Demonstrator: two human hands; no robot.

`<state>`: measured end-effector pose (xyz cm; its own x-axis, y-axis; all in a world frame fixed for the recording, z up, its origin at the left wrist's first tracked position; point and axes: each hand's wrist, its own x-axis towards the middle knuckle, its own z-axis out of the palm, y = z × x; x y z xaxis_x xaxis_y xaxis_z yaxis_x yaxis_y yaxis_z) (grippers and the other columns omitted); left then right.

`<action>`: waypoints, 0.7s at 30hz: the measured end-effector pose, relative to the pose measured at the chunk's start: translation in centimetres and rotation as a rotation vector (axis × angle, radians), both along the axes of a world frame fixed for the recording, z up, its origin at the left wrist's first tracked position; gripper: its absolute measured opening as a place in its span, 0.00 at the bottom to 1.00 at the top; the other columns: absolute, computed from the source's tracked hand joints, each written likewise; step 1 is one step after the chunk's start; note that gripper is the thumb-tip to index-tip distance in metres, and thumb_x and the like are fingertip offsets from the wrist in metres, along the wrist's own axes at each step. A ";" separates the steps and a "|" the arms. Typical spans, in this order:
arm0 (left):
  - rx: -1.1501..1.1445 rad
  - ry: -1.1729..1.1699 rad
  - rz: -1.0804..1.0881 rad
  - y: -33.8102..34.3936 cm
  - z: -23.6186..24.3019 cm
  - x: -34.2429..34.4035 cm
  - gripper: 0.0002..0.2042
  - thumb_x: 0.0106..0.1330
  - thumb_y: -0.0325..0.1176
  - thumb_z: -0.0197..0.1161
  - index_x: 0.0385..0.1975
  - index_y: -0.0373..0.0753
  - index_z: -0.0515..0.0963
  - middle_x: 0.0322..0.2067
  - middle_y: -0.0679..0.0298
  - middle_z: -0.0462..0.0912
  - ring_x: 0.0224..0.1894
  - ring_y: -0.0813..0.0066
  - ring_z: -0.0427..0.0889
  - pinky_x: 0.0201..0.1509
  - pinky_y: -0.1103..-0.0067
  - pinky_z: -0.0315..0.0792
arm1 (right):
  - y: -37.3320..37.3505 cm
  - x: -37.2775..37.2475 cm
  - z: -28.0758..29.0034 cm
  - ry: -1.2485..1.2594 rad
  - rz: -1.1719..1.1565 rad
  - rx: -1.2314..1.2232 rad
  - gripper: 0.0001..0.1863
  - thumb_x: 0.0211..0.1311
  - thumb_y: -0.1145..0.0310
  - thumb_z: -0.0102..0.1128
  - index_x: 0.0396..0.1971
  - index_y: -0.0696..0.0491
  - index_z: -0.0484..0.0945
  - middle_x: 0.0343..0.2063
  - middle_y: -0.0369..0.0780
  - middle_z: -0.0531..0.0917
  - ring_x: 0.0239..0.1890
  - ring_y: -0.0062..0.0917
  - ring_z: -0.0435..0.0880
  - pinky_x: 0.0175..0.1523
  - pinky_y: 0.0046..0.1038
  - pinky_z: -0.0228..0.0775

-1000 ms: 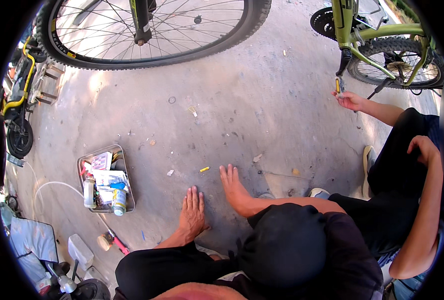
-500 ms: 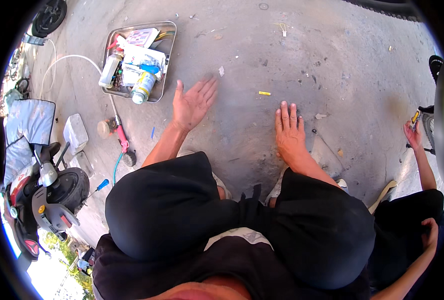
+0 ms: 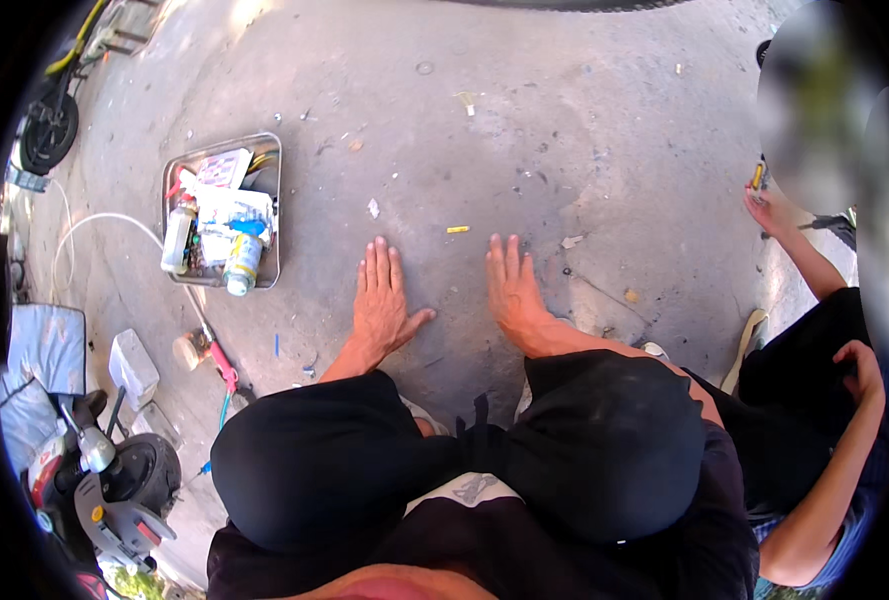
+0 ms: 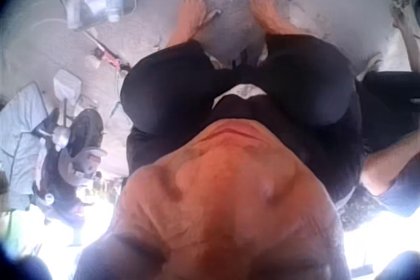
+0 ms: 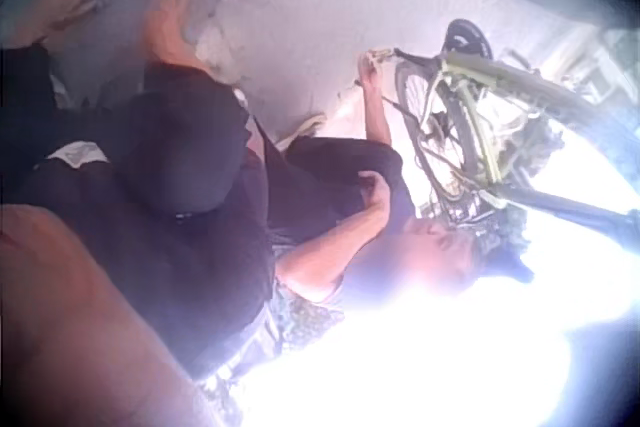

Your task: The person is repairing a scooter while sitting on the ground. They use a screwdriver to adjust parts of the scooter and handle various tools and containers from a nearby tray.

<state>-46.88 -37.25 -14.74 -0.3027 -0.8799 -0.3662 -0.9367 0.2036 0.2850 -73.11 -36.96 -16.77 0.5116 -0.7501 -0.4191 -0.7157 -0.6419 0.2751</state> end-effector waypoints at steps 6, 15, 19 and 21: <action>0.003 0.077 -0.385 4.0 -1.3 -3.4 0.59 0.54 0.57 0.78 0.78 0.26 0.53 0.81 0.42 0.45 0.83 0.44 0.44 0.84 0.54 0.43 | 0.7 -2.0 2.0 -0.049 0.166 -0.092 0.23 0.67 0.62 0.57 0.51 0.64 0.88 0.75 0.64 0.62 0.72 0.64 0.65 0.68 0.57 0.65; -0.057 -0.236 -0.130 -1.7 0.4 -0.5 0.60 0.54 0.62 0.77 0.78 0.28 0.55 0.81 0.43 0.47 0.83 0.47 0.45 0.83 0.54 0.44 | -2.9 -1.3 4.3 -0.342 0.055 0.372 0.23 0.62 0.60 0.66 0.50 0.61 0.88 0.62 0.58 0.80 0.61 0.54 0.80 0.60 0.51 0.73; -0.088 -0.252 -0.124 -1.3 -1.6 1.2 0.61 0.54 0.64 0.76 0.79 0.29 0.55 0.81 0.42 0.47 0.83 0.46 0.46 0.83 0.55 0.47 | -11.7 -0.8 15.0 -0.520 -0.396 0.889 0.29 0.58 0.60 0.72 0.57 0.61 0.82 0.51 0.55 0.87 0.54 0.49 0.86 0.58 0.44 0.78; -0.055 -0.228 -0.156 -0.8 -0.3 0.3 0.61 0.53 0.64 0.77 0.78 0.28 0.55 0.81 0.41 0.46 0.83 0.45 0.46 0.82 0.55 0.49 | -14.1 -1.1 19.5 -0.618 -0.435 0.723 0.27 0.59 0.60 0.72 0.54 0.60 0.83 0.47 0.54 0.88 0.51 0.49 0.87 0.56 0.43 0.79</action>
